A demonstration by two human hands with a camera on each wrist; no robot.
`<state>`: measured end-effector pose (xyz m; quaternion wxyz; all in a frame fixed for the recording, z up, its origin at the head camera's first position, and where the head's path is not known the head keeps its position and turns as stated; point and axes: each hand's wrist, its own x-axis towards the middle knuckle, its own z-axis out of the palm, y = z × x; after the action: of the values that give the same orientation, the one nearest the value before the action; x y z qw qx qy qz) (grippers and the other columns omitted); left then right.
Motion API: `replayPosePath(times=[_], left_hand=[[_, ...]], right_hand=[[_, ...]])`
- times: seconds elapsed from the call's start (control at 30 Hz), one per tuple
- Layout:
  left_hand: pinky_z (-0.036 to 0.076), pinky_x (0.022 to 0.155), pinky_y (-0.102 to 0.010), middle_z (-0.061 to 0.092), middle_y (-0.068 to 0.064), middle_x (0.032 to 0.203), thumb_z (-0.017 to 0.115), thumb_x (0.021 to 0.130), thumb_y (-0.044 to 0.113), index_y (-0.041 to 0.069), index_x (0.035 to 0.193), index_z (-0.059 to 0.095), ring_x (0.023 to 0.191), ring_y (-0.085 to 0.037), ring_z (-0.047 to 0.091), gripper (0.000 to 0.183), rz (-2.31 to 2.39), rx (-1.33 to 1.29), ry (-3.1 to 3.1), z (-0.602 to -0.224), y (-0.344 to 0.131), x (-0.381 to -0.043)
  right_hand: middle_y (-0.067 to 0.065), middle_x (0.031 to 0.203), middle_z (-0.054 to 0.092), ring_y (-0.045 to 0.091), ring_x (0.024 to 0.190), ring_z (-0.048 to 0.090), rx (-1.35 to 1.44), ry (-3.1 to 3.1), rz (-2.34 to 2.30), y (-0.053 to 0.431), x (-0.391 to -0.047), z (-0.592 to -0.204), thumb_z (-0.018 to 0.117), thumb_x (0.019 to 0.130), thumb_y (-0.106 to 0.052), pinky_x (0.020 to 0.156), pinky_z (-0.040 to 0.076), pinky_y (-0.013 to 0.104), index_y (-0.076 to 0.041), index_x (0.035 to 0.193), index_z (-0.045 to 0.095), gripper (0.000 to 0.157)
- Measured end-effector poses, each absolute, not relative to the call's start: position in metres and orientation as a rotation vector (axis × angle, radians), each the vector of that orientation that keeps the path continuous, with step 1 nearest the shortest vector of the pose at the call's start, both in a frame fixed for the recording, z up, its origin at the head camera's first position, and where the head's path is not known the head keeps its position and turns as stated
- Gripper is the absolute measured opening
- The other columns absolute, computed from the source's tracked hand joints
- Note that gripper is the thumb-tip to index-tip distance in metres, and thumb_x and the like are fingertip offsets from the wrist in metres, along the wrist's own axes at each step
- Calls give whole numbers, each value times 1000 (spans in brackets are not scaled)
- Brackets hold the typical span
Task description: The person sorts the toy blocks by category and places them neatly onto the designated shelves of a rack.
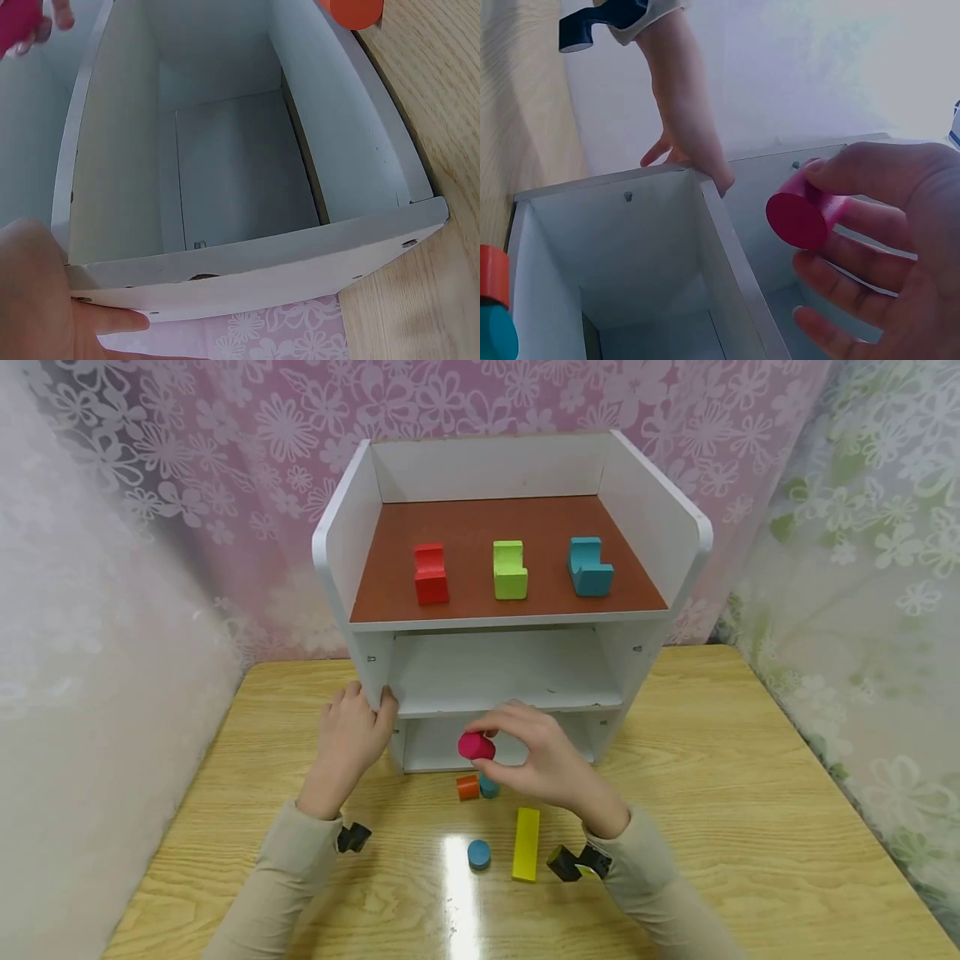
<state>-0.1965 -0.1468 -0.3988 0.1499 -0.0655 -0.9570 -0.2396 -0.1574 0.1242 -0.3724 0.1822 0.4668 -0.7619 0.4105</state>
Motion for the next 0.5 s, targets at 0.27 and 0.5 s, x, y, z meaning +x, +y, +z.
replayPosePath(times=[0.27, 0.5], left_hand=[[42, 70, -51, 62, -18, 98, 32, 103, 38, 4, 113, 64, 83, -39, 57, 49, -674, -192, -2738, -398, -148, -197], [44, 74, -53, 61, -19, 101, 30, 103, 40, 4, 115, 63, 87, -40, 56, 51, -670, -183, -2759, -397, -147, -196]], right_hand=[[0, 104, 70, 12, 90, 60, 1192, -2208, 1266, 107, -176, -367, 81, 81, -9, 80, 52, 31, -8, 112, 70, 33], [2, 105, 70, 18, 89, 61, 1109, -2225, 1341, 92, -190, -362, 83, 80, -9, 81, 54, 37, -6, 110, 71, 33]])
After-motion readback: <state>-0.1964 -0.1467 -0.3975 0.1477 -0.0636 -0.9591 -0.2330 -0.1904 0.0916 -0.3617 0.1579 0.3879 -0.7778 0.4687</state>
